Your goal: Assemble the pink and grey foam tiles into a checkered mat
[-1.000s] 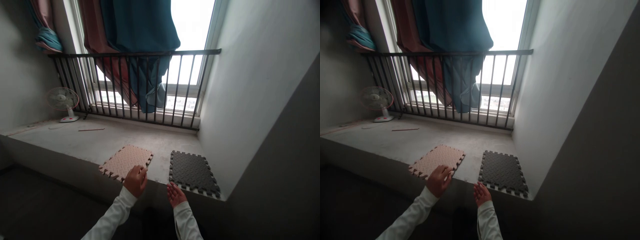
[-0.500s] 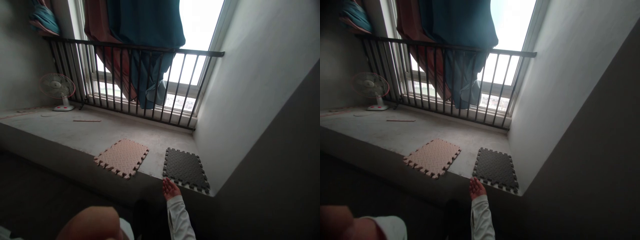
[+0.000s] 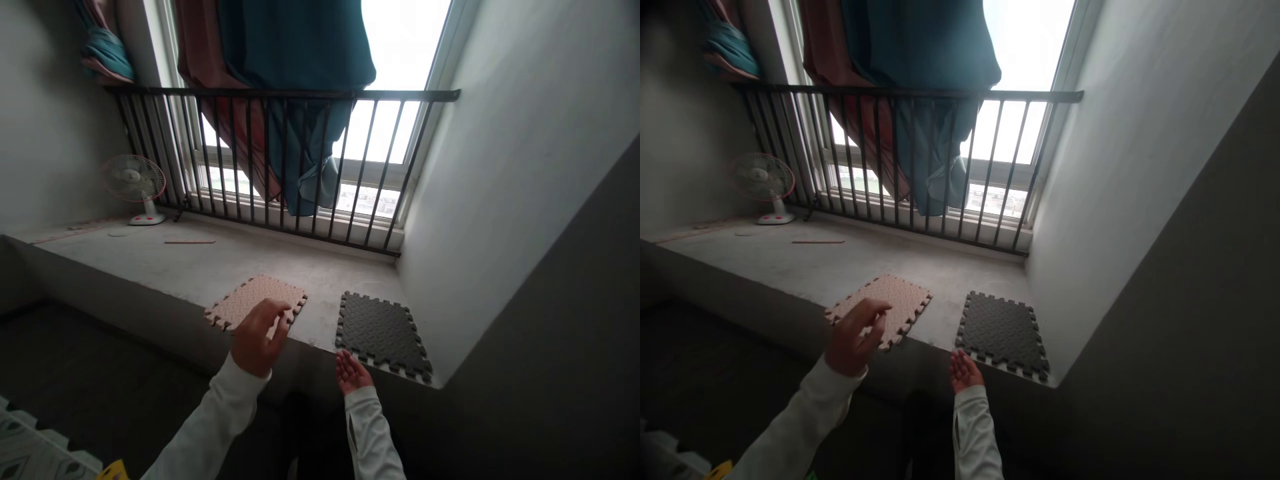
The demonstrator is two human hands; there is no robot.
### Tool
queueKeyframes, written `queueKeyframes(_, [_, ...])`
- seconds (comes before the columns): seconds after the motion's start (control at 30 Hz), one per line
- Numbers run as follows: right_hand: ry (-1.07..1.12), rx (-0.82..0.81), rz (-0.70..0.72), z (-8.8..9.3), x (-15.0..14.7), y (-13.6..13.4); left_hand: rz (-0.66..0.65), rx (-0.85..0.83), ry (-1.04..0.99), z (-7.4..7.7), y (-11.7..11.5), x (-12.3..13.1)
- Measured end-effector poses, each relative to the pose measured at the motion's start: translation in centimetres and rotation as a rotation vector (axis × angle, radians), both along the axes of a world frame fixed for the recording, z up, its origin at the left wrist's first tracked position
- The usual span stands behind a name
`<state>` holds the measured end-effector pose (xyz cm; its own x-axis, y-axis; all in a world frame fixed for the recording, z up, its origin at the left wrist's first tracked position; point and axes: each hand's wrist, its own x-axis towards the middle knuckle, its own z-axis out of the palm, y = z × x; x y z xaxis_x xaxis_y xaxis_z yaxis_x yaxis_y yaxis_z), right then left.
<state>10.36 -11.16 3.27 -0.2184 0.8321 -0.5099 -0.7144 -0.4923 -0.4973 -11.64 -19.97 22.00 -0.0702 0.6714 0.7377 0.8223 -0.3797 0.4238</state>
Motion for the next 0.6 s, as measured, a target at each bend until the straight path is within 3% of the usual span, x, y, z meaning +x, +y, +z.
queueKeyframes(0.1, [-0.025,0.047,-0.035,-0.9,-0.1,0.1,0.235,-0.599,-0.223,-7.6,5.1,-3.6])
queueKeyframes(0.17, [-0.044,0.067,-0.041,-1.4,-0.3,0.1,0.362,-0.94,-0.543,-12.6,6.7,-5.4])
queueKeyframes(0.27, [-0.042,0.072,-0.039,-1.6,-0.4,0.2,0.406,-1.141,-1.015,-17.4,7.1,-6.0])
queueKeyframes(0.33, [-0.023,0.056,-0.041,-1.6,-0.5,0.3,0.309,-1.134,-1.337,-18.8,7.3,-5.4])
queueKeyframes(0.43, [-0.016,0.04,-0.043,-1.4,-0.5,0.3,0.158,-1.014,-1.718,-19.7,8.3,-4.3])
queueKeyframes(0.6, [-0.018,0.039,-0.032,-0.9,0.0,0.2,0.251,-0.775,-1.809,-20.5,10.7,-3.6])
